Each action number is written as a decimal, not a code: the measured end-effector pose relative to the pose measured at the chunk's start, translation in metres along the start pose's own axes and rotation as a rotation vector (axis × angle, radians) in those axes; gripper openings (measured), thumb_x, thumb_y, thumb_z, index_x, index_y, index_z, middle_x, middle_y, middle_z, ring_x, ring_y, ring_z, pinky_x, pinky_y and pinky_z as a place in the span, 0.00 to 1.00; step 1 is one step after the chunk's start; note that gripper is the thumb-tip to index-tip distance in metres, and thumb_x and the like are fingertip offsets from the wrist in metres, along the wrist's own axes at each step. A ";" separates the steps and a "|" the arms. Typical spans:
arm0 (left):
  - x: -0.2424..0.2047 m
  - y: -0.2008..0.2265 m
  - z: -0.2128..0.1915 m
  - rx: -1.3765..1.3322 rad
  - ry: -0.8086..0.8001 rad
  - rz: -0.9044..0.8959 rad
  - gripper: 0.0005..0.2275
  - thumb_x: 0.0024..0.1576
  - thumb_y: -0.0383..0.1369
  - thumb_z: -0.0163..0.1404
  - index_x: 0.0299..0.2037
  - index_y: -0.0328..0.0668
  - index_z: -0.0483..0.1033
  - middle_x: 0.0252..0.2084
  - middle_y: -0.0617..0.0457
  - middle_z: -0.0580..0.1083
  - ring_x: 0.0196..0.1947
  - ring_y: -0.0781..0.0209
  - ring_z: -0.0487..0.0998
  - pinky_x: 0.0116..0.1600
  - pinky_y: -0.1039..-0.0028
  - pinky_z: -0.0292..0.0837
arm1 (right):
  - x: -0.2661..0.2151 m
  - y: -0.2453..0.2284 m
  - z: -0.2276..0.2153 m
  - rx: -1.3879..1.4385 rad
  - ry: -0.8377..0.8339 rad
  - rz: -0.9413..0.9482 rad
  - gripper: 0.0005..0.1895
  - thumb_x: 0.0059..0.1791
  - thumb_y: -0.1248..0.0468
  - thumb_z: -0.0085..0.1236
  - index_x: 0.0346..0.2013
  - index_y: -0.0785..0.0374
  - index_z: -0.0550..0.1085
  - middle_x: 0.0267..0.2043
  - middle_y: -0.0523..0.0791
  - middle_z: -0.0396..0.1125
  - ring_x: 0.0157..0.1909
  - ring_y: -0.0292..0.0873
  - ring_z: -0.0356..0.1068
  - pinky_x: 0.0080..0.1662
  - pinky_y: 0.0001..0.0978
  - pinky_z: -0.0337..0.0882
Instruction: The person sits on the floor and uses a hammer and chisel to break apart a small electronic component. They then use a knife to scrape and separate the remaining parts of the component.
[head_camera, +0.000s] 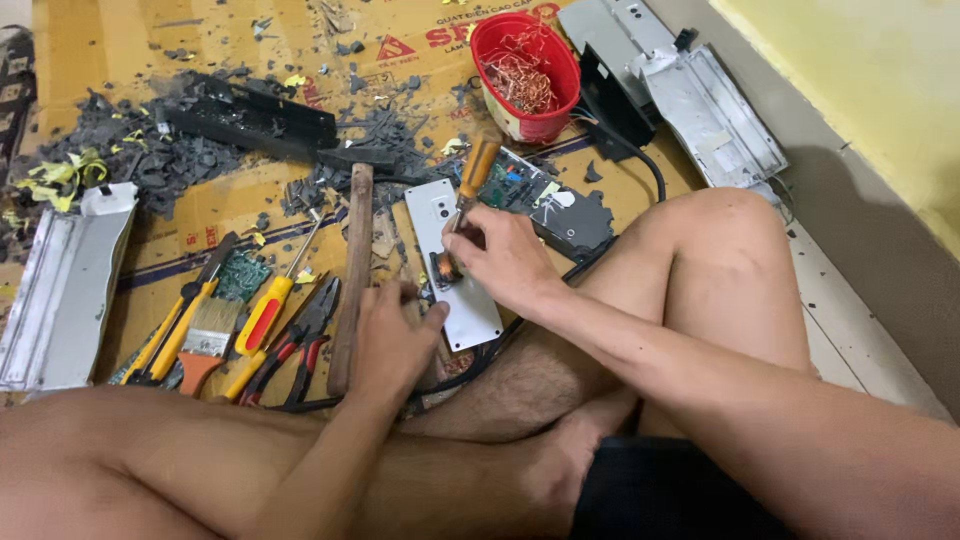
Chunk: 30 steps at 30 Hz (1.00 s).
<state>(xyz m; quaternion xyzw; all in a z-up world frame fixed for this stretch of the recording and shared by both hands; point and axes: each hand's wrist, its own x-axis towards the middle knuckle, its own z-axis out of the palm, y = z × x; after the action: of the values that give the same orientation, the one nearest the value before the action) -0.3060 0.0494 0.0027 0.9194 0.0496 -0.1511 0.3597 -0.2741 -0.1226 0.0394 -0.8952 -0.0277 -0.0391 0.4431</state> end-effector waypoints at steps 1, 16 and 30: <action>-0.003 0.005 -0.002 -0.003 0.003 -0.003 0.24 0.54 0.49 0.55 0.56 0.47 0.69 0.59 0.45 0.64 0.64 0.37 0.69 0.66 0.50 0.67 | 0.001 -0.002 0.003 -0.001 -0.004 -0.003 0.12 0.47 0.57 0.59 0.35 0.63 0.79 0.32 0.52 0.76 0.42 0.58 0.76 0.43 0.48 0.73; 0.007 -0.005 0.016 -0.049 -0.034 -0.091 0.22 0.55 0.49 0.51 0.57 0.50 0.73 0.60 0.48 0.65 0.63 0.46 0.71 0.63 0.55 0.70 | 0.023 0.012 0.016 -0.097 -0.126 -0.011 0.09 0.46 0.59 0.62 0.34 0.62 0.80 0.32 0.50 0.77 0.41 0.54 0.78 0.40 0.42 0.78; 0.040 0.001 0.009 -0.023 0.029 0.141 0.22 0.57 0.41 0.52 0.63 0.56 0.72 0.50 0.49 0.74 0.58 0.44 0.75 0.60 0.53 0.71 | 0.037 0.028 0.021 -0.085 -0.153 -0.016 0.07 0.44 0.57 0.62 0.28 0.56 0.79 0.29 0.46 0.77 0.36 0.51 0.78 0.35 0.41 0.76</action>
<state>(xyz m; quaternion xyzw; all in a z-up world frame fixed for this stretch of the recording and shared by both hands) -0.2701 0.0418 -0.0157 0.9184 -0.0084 -0.1115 0.3794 -0.2336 -0.1220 0.0085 -0.9133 -0.0670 0.0246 0.4009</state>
